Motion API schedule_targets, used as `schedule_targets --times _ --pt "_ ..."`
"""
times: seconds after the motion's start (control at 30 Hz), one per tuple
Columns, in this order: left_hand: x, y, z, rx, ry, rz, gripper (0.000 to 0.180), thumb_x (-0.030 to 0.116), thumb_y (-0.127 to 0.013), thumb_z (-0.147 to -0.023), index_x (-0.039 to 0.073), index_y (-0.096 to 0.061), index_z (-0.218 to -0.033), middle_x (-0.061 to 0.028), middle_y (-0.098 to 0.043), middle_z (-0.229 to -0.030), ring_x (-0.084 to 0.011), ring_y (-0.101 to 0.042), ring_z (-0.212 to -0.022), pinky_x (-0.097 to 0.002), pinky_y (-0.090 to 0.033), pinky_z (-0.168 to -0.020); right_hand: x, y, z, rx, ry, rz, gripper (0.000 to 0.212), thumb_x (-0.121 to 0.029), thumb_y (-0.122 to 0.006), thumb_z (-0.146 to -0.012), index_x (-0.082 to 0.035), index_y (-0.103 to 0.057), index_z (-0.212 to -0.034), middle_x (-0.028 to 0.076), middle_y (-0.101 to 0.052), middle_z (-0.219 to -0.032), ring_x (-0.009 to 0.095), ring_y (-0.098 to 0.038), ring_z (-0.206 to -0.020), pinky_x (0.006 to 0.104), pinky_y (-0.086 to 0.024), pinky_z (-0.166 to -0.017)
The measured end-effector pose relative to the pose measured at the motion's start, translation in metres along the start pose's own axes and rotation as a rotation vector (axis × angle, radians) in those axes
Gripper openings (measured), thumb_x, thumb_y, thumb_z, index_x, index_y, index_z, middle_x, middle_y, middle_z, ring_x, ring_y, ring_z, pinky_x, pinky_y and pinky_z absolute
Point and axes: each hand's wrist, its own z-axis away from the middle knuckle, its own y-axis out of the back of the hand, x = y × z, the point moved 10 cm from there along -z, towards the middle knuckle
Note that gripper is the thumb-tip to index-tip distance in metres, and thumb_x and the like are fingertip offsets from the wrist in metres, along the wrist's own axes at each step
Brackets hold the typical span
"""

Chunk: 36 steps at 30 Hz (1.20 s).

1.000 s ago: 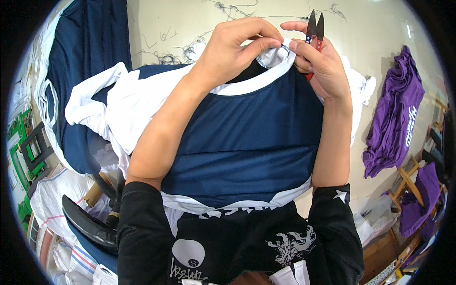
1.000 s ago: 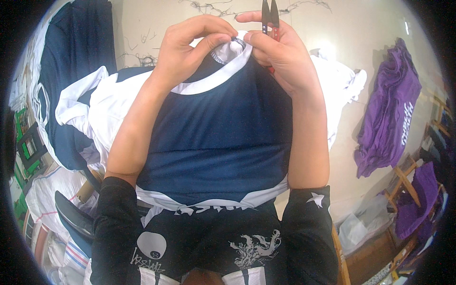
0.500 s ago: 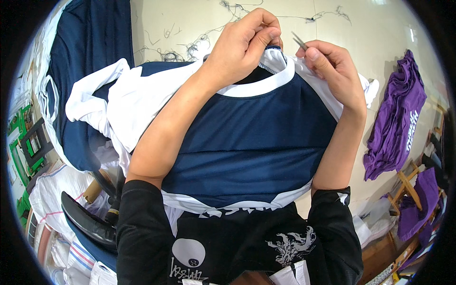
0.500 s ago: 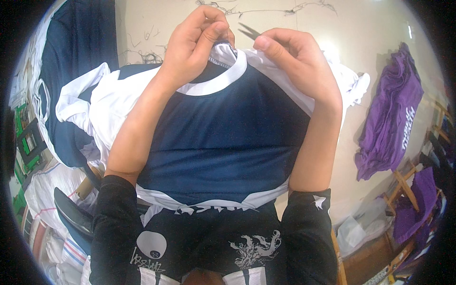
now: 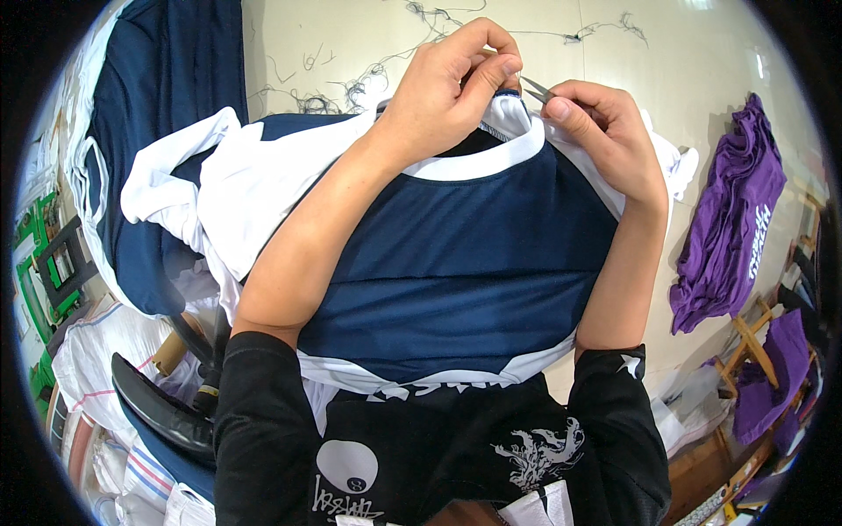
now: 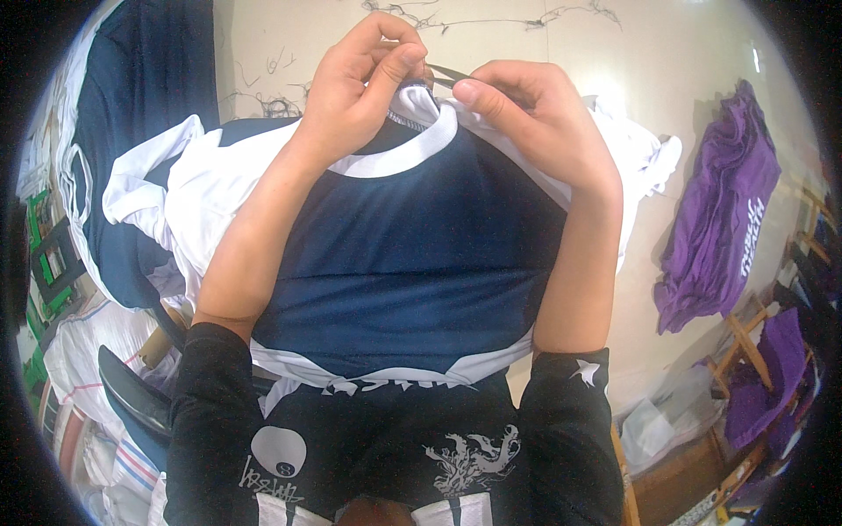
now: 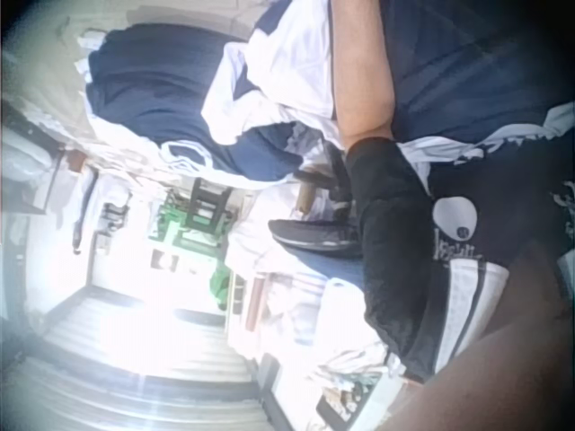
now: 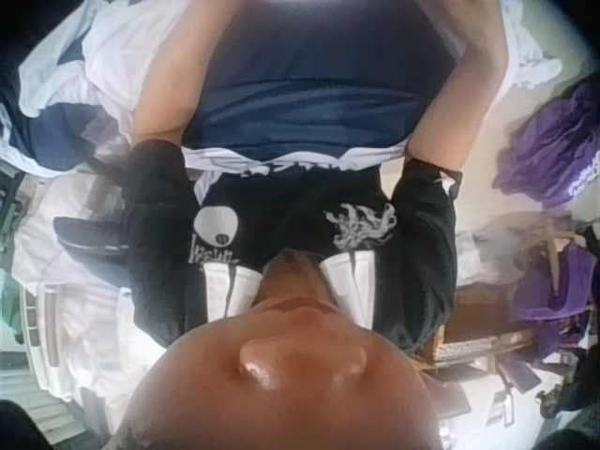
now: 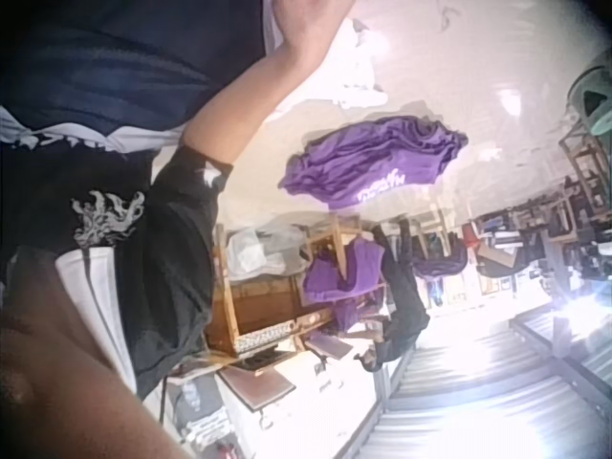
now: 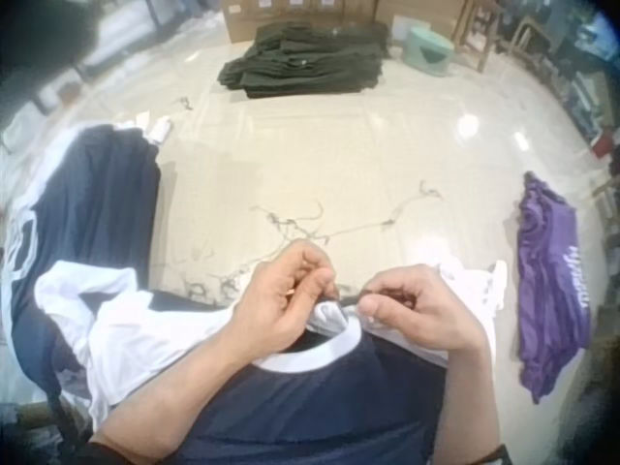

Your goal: The person uses small scissors to trim loose threads from the seams and edges of a navy blue and white shirt. They repeatedly reposition the shirt to access different areas and continue cutting stray threads throughout the clip.

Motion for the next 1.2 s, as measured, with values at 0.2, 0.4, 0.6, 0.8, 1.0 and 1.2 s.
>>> schedule_targets --times 0.2,0.4,0.6,0.8,1.0,1.2 --pt "-0.006 -0.003 0.003 -0.079 0.175 -0.002 0.013 0.018 -0.053 -0.1 0.006 -0.055 -0.102 -0.0051 -0.066 -0.075 -0.0097 -0.063 -0.076 -0.0232 -0.047 -0.068 -0.002 -0.001 0.0 0.009 0.0 0.002 0.03 -0.027 -0.066 -0.093 0.003 -0.068 -0.093 0.0 -0.06 -0.073 0.006 -0.052 -0.07 0.0233 -0.044 -0.064" --pt "-0.002 -0.001 0.002 -0.062 0.114 -0.051 0.011 0.018 -0.055 -0.099 0.006 -0.056 -0.099 -0.0047 -0.066 -0.072 -0.0089 -0.061 -0.066 -0.0224 -0.043 -0.059 -0.005 -0.007 0.0 -0.011 0.004 -0.017 0.029 -0.025 -0.066 -0.093 0.004 -0.068 -0.09 0.0 -0.06 -0.073 0.006 -0.051 -0.07 0.0229 -0.043 -0.064" --pt "-0.002 -0.003 0.002 -0.077 0.131 -0.061 0.012 0.017 -0.053 -0.1 0.005 -0.055 -0.099 -0.0043 -0.064 -0.073 -0.009 -0.061 -0.071 -0.0226 -0.046 -0.064 -0.006 -0.01 0.0 -0.049 -0.002 -0.008 0.028 -0.023 -0.066 -0.093 0.004 -0.068 -0.088 -0.001 -0.06 -0.072 0.005 -0.05 -0.069 0.0222 -0.042 -0.062" --pt "0.004 -0.002 0.001 -0.041 0.046 -0.004 0.012 0.015 -0.05 -0.101 0.003 -0.053 -0.1 -0.0053 -0.064 -0.073 -0.0101 -0.061 -0.072 -0.0234 -0.047 -0.066 -0.009 -0.008 0.001 -0.041 0.026 -0.05 0.029 -0.023 -0.064 -0.094 0.004 -0.068 -0.087 -0.002 -0.059 -0.071 0.006 -0.05 -0.069 0.023 -0.042 -0.063" --pt "0.007 0.0 0.003 0.003 -0.033 0.034 0.014 0.017 -0.048 -0.103 0.003 -0.051 -0.101 -0.005 -0.062 -0.075 -0.0101 -0.06 -0.072 -0.0232 -0.047 -0.066 -0.003 -0.01 0.001 -0.083 -0.005 -0.096 0.028 -0.023 -0.062 -0.096 0.003 -0.067 -0.089 -0.002 -0.059 -0.075 0.006 -0.05 -0.072 0.0225 -0.042 -0.066" --pt "0.003 -0.003 0.004 0.02 0.011 0.102 0.014 0.017 -0.048 -0.102 0.003 -0.05 -0.101 -0.0055 -0.061 -0.076 -0.0097 -0.058 -0.071 -0.0228 -0.046 -0.065 -0.004 -0.016 0.0 -0.127 0.012 -0.178 0.027 -0.023 -0.062 -0.096 0.003 -0.067 -0.089 -0.003 -0.059 -0.076 0.005 -0.05 -0.073 0.0222 -0.042 -0.067"
